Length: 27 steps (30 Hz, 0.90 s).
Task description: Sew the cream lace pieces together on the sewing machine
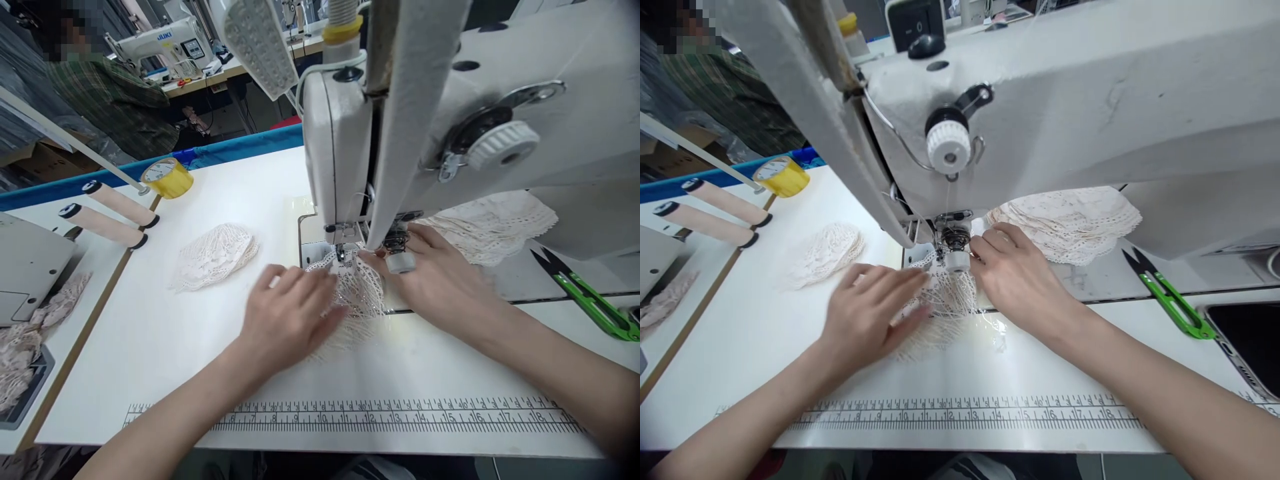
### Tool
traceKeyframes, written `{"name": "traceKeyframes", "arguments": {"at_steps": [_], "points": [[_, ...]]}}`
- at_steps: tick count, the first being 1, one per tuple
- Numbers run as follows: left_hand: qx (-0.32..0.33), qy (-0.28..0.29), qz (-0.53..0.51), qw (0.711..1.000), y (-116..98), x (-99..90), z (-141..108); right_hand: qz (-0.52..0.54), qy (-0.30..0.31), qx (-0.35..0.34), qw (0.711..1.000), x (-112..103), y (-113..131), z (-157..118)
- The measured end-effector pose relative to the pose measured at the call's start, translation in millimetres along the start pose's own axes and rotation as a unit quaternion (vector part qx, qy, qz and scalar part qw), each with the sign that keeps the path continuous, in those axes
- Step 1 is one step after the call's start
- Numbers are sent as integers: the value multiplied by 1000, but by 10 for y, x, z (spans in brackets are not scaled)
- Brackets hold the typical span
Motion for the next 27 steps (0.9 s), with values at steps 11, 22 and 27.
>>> {"name": "traceKeyframes", "arguments": {"at_steps": [11,22,27], "points": [[-54,43,0,998,125,107,-72,59,-51,-34,996,-18,268,-27],[-33,70,-46,996,49,234,-85,89,-56,0,994,39,279,-62],[5,53,-28,998,40,232,-115,48,-36,-3,998,84,255,-66]]}}
Point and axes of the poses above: each hand's wrist, its own z-axis towards the middle knuckle, its own x-axis out of the palm, y = z × x, the point moved 1 cm from there along z, towards the middle knuckle, and after that the axes turned 15 degrees about -y, right-handed, at the moved point
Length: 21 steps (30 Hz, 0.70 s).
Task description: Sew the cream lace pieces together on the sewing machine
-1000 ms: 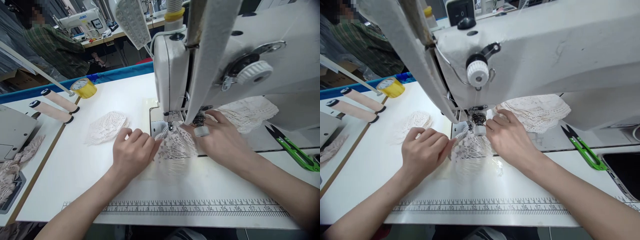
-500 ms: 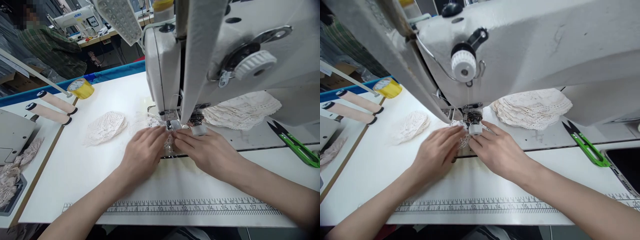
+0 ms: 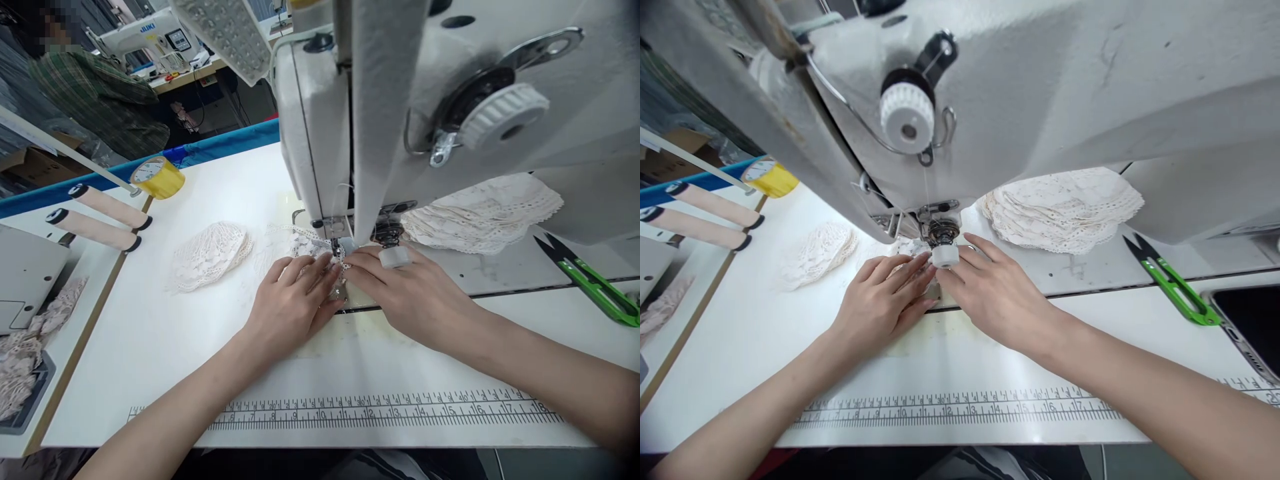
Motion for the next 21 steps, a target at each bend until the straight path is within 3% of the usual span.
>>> {"name": "traceKeyframes", "arguments": {"at_steps": [9,21], "points": [[1,-6,31,1000,-121,22,2,-52,-6,-29,998,-12,-13,0],[8,2,34,999,-107,6,8,-24,-10,-25,999,-17,2,10]]}}
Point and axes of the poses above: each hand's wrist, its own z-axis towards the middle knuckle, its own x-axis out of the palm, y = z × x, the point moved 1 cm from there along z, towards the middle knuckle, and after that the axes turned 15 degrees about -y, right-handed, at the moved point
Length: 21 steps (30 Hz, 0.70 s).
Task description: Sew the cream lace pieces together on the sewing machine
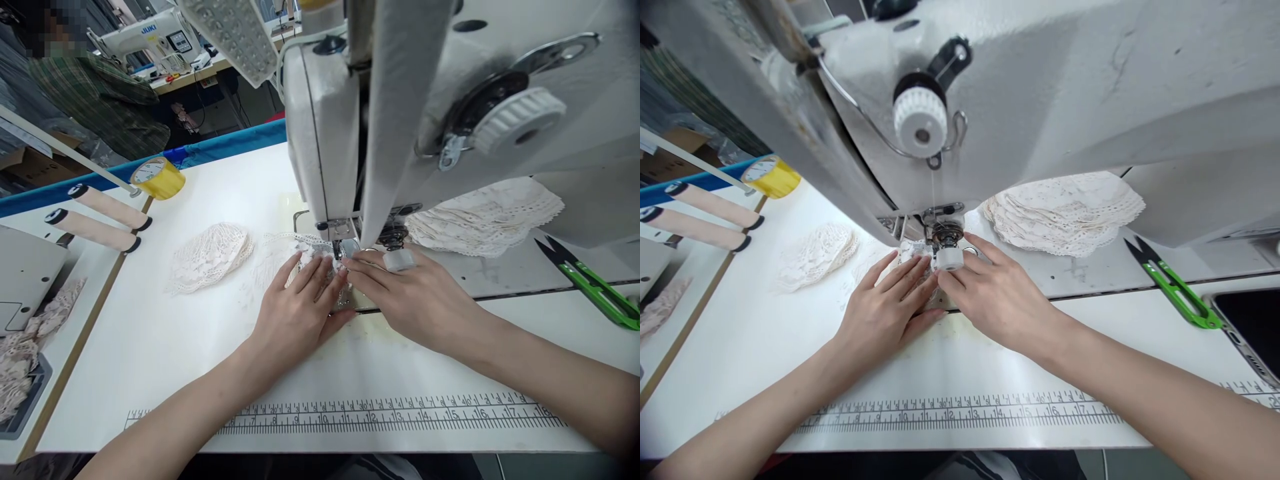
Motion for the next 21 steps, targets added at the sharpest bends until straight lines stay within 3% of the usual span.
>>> {"name": "traceKeyframes", "arguments": {"at_steps": [13,21], "points": [[-4,-9,-7,1000,4,-25,8,22,-21,-6,1000,8,-6,-3],[67,-74,-57,993,76,-67,-17,13,-43,-9,999,31,-12,-6]]}}
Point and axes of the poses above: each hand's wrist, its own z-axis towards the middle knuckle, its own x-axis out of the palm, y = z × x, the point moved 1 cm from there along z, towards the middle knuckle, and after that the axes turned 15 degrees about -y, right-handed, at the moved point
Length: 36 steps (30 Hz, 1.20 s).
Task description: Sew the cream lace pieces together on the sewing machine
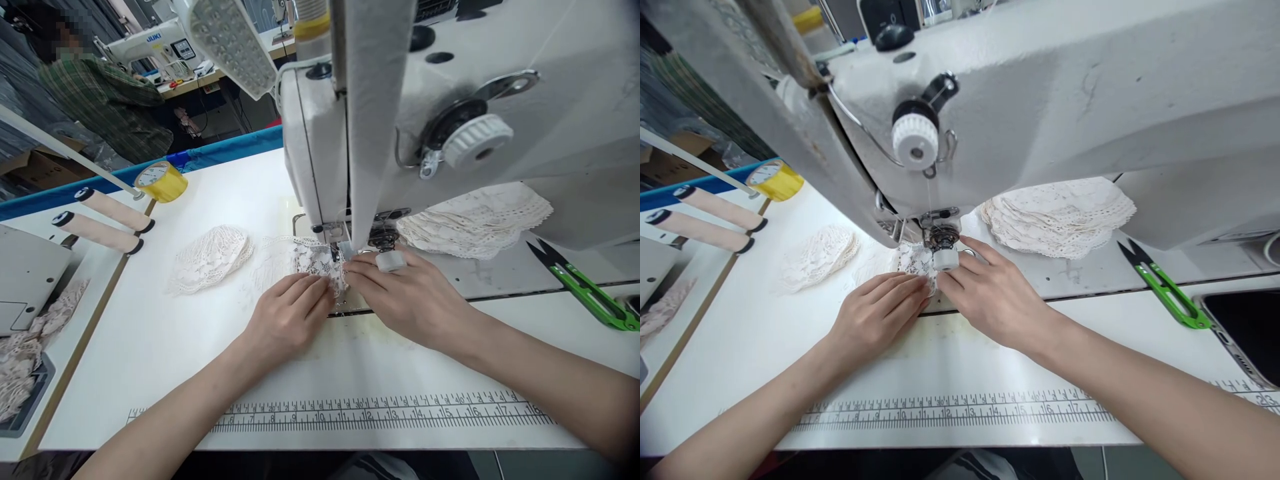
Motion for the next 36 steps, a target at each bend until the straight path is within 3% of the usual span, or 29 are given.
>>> {"name": "traceKeyframes", "arguments": {"at_steps": [4,10,14,18,21,27,33,36], "points": [[-12,-19,-5,1000,18,15,4,6,7,16,1000,26,17,18],[-184,16,-63,981,75,4,101,-24,-22,22,999,86,2,54],[-246,78,-82,963,147,96,134,-23,-37,127,991,152,-44,35],[-287,60,-103,951,195,201,108,1,-30,210,977,193,-65,12],[-280,40,-107,953,198,189,81,22,-44,206,977,158,-54,16],[-155,25,-34,987,124,99,33,87,-74,103,988,59,-1,27],[-267,57,-87,958,171,159,107,32,-25,224,974,136,-74,42],[-284,91,-106,949,218,198,173,21,2,246,969,151,-92,65]]}}
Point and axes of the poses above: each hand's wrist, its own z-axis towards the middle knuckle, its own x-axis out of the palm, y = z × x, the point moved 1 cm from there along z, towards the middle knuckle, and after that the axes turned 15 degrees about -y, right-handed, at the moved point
